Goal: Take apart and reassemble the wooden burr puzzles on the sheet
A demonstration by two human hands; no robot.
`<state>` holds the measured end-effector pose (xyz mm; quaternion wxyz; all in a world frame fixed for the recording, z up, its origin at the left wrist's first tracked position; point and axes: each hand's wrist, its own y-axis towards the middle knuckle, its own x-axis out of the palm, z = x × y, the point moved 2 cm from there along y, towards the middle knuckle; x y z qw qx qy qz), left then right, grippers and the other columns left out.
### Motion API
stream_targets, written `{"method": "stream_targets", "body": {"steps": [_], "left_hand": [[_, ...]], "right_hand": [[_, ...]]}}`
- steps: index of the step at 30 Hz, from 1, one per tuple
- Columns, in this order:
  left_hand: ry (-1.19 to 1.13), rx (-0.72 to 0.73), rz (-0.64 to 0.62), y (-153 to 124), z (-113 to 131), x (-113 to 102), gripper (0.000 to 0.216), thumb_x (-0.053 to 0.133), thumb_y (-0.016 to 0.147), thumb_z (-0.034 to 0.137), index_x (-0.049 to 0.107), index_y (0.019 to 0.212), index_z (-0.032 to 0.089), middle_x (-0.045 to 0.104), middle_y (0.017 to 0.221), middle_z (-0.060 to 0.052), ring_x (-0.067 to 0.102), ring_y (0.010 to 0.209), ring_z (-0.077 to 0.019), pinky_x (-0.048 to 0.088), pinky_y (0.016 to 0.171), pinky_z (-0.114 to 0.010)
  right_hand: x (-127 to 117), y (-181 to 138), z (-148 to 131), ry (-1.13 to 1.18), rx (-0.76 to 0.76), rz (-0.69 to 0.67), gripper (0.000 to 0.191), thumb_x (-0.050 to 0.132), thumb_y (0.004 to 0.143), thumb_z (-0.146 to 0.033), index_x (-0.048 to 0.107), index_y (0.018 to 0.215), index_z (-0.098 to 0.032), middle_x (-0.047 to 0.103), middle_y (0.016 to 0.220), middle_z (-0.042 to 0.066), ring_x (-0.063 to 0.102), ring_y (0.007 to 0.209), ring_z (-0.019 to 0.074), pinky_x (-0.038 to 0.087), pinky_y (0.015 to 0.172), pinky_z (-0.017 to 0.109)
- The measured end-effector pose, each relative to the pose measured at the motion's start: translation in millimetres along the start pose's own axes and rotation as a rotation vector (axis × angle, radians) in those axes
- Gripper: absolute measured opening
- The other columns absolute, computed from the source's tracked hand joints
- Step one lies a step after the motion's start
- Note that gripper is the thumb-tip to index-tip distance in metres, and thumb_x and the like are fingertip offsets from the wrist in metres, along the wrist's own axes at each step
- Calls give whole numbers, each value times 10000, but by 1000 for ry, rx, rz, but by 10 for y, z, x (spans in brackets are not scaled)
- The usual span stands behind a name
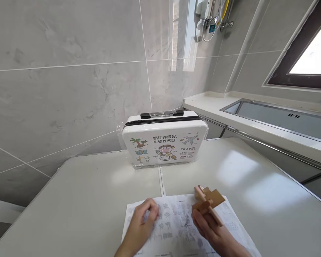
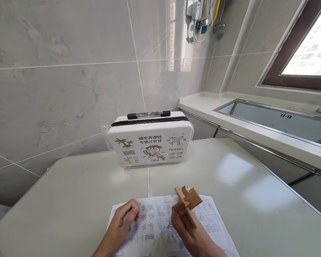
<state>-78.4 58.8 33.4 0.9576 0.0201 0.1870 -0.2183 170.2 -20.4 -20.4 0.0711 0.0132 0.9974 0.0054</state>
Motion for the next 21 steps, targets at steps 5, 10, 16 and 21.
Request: {"method": "stream_targets", "body": {"steps": [5,10,16,21], "left_hand": [[-440,14,-340,84,188,446,696,533,930,786,597,1353,238,643,1335,-142,588,1260,-319,403,1143,-467],[-621,38,-573,122,150,653,834,622,823,842,648,1358,203,666,1356,-184,612,1280,-408,457,1099,-541],[-711,34,-394,93,-73,660,971,802,747,749,525,1521,232,629,1379,-170,563,1336,-409,434,1133,-519],[-655,30,-256,67,-251,613,1036,885,743,622,389,1599,314,523,1500,-143,548,1340,-374,442,1117,-471]], "right_hand": [[334,58,-236,-67,-116,-246,364,475,1062,-532,659,971,-232,566,763,7,529,726,194,521,735,329],[429,110,-277,-189,-237,-340,364,408,1087,-479,651,972,-233,651,883,57,574,820,228,510,787,350],[419,178,-255,-77,-192,-378,445,412,1069,-575,584,850,-228,627,812,37,535,724,196,476,698,321],[395,204,-75,377,106,-441,537,525,982,-725,610,877,-206,517,590,-44,418,491,121,331,477,240]]}}
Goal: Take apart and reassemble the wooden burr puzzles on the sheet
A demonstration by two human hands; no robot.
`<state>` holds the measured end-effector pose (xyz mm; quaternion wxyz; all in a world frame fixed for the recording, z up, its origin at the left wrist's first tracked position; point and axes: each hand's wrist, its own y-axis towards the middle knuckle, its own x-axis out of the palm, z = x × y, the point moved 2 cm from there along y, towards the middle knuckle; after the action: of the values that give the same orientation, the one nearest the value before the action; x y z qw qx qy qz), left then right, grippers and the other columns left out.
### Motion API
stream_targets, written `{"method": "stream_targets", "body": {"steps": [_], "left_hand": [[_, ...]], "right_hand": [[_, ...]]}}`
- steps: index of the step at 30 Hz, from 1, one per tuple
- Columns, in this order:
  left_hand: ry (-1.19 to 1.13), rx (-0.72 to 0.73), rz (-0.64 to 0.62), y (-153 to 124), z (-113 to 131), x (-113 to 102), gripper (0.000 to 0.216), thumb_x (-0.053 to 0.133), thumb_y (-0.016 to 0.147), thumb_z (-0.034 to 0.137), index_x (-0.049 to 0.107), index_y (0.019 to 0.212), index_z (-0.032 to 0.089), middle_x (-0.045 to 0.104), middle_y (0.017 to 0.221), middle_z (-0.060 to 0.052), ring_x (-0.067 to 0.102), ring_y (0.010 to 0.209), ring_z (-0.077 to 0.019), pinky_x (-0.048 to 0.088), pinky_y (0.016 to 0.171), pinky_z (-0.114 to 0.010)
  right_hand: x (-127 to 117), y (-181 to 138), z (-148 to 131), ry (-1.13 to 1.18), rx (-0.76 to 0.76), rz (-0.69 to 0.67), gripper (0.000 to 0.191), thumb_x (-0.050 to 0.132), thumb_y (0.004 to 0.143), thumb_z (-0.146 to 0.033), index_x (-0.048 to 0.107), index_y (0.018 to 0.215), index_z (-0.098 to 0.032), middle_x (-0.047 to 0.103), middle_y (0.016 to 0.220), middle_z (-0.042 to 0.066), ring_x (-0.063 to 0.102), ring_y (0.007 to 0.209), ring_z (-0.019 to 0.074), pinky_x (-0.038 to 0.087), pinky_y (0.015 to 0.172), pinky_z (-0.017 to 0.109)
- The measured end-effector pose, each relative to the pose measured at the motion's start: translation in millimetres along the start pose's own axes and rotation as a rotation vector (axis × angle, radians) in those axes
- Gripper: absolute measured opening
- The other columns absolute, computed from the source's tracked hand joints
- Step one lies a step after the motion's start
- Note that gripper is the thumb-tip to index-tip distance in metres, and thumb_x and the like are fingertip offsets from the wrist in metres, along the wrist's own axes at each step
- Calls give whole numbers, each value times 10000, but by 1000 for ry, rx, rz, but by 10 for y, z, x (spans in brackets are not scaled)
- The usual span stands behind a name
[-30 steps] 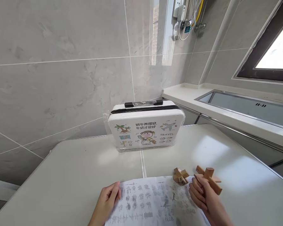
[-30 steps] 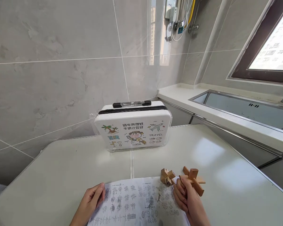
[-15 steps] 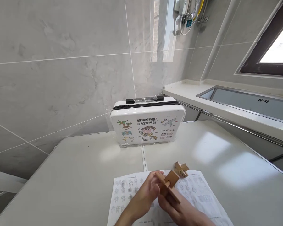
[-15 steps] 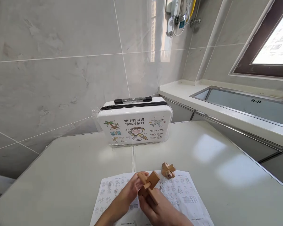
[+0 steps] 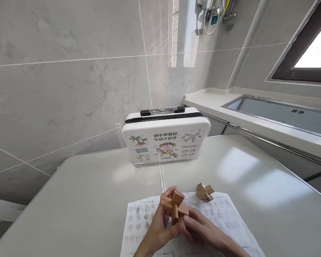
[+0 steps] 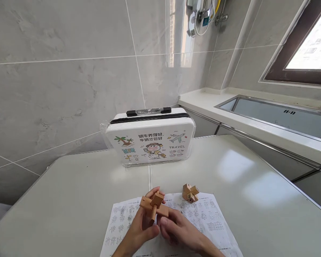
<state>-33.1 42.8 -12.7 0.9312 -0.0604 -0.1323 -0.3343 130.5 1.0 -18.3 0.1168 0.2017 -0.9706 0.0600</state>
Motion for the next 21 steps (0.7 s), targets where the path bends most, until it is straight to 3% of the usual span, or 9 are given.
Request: {"method": "stream_targets", "body": {"steps": [4,9,16,21], "left_hand": [[150,43,73,11,31,-3,1071,929,706,560,401,1598,291,511,1520,-165,505,1392,-412,384,1177,-553],[271,67,92,32,74,52,1096,968,634,544,458,1568,281,515,1536,-184,442,1461,-454,318,1228,-589],[249,48,111,20,40,63,1069,918,675,631,455,1562,258,534,1531,-185,473,1440,-427,318,1233,-591],[252,56,126,14,74,67,1084,965,639,564,459,1558,289,556,1528,-160,540,1373,-403,366,1215,-555]], "right_hand": [[-57,24,140,227,87,124,604,467,1000,-742,657,870,-183,533,560,-34,396,445,113,310,434,236],[-52,52,197,312,159,248,535,601,954,-693,641,790,-185,480,503,-58,340,419,93,259,408,216],[-64,40,240,367,141,190,536,602,954,-697,640,828,-177,439,497,-71,313,411,87,260,395,213],[-69,23,271,318,167,183,604,602,882,-811,563,786,-215,348,516,-96,211,417,77,218,380,224]]}}
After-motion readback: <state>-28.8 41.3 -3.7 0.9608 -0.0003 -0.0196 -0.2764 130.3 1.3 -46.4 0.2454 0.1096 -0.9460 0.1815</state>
